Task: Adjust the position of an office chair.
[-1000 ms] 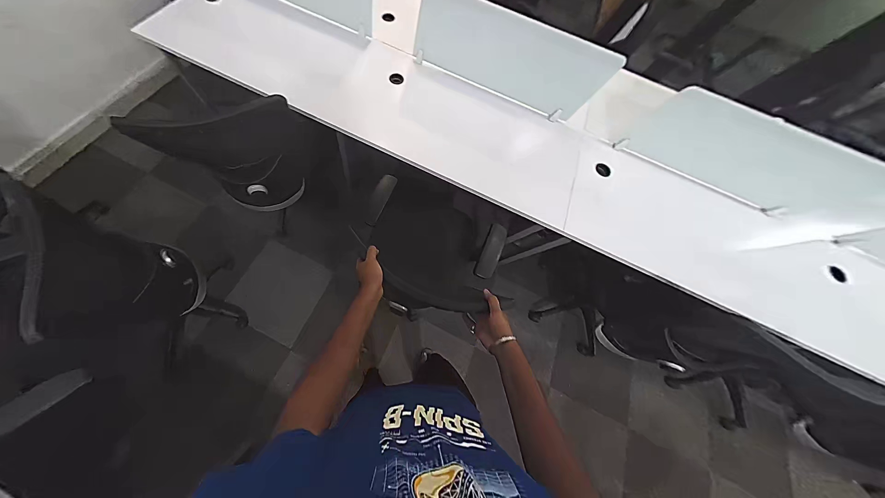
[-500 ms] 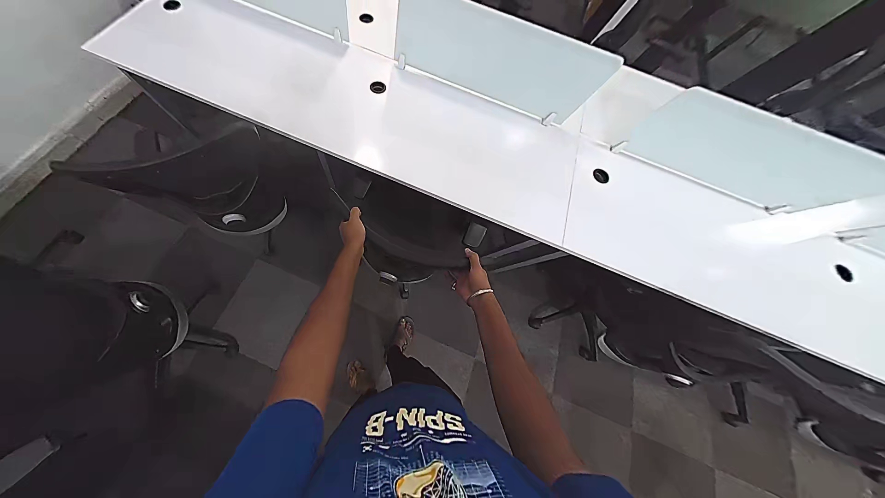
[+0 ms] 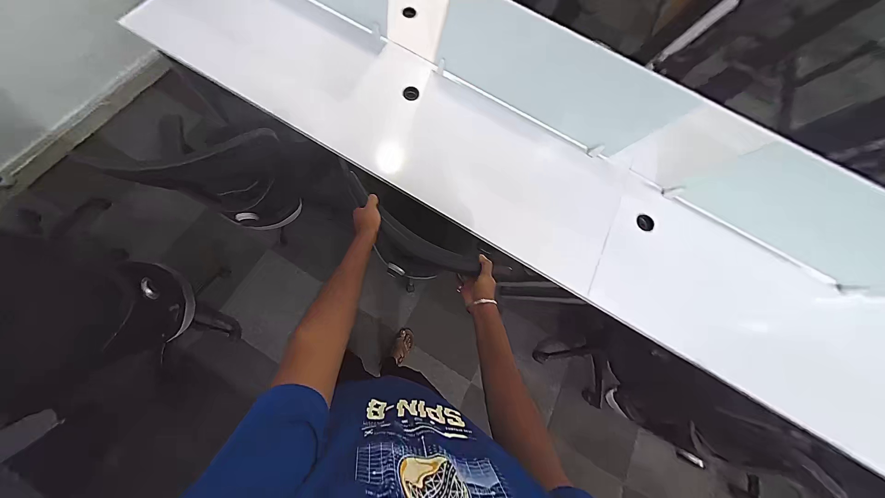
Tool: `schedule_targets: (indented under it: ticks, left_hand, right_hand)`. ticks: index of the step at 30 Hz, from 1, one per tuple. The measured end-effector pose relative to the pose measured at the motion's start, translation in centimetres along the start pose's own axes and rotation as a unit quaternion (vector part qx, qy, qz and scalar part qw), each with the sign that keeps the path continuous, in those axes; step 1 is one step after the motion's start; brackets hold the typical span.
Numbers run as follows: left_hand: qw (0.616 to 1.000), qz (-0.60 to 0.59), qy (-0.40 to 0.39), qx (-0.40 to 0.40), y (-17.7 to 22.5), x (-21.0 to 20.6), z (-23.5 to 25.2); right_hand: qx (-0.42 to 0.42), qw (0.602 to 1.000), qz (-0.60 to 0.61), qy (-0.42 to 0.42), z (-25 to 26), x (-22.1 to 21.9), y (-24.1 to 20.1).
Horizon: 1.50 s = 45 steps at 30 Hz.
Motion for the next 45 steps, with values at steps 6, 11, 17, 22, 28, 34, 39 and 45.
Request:
schedule_targets:
  ticks: [6,11,17,22,28,34,39,45]
  left_hand:
    - [0.998,0.021,-0.051,-0.022,-0.1,0.8,0.0]
    - [0.963,0.040,-0.263,-0.046,-1.6,4.9,0.0]
    - [0.879,0.103,-0.457,-0.089,-5.1,8.8,0.8]
    - [0.930,-0.076,-0.353,0.065,-11.4,21.9,3.9]
    - [0.957,-0.263,-0.021,0.116,-13.5,37.3,10.7]
    - [0.926,-0.354,0.119,0.046,-4.6,47.3,16.4]
    - [0.929,-0.326,0.169,0.049,1.2,50.6,22.6]
    - [0.915,-0.261,0.304,0.047,5.1,51.3,27.3]
  right_hand:
    - [0.031,0.997,-0.048,-0.051,0.0,0.5,0.0]
    - [0.067,0.995,-0.059,-0.040,-4.8,-2.5,2.4]
    - [-0.172,0.816,-0.462,-0.301,-13.4,-12.0,10.8]
    - [-0.048,0.647,-0.627,-0.431,-13.6,-24.5,11.2]
    - [0.031,0.793,-0.475,-0.380,-11.0,-39.3,8.9]
    - [-0.080,0.910,-0.283,-0.294,-6.4,-52.2,8.3]
    - [-0.124,0.905,-0.288,-0.287,-2.5,-59.4,9.2]
    - [-0.136,0.910,-0.322,-0.224,-0.6,-62.7,11.7]
Point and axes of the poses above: each hand's wrist, its own z-axis towards the middle knuckle, its own x-axis out of the back of the hand, y = z × x, the point moved 3 cm from there along z, towards the middle knuckle, and after that the axes turned 2 degrees about -y, right-handed, at the moved point
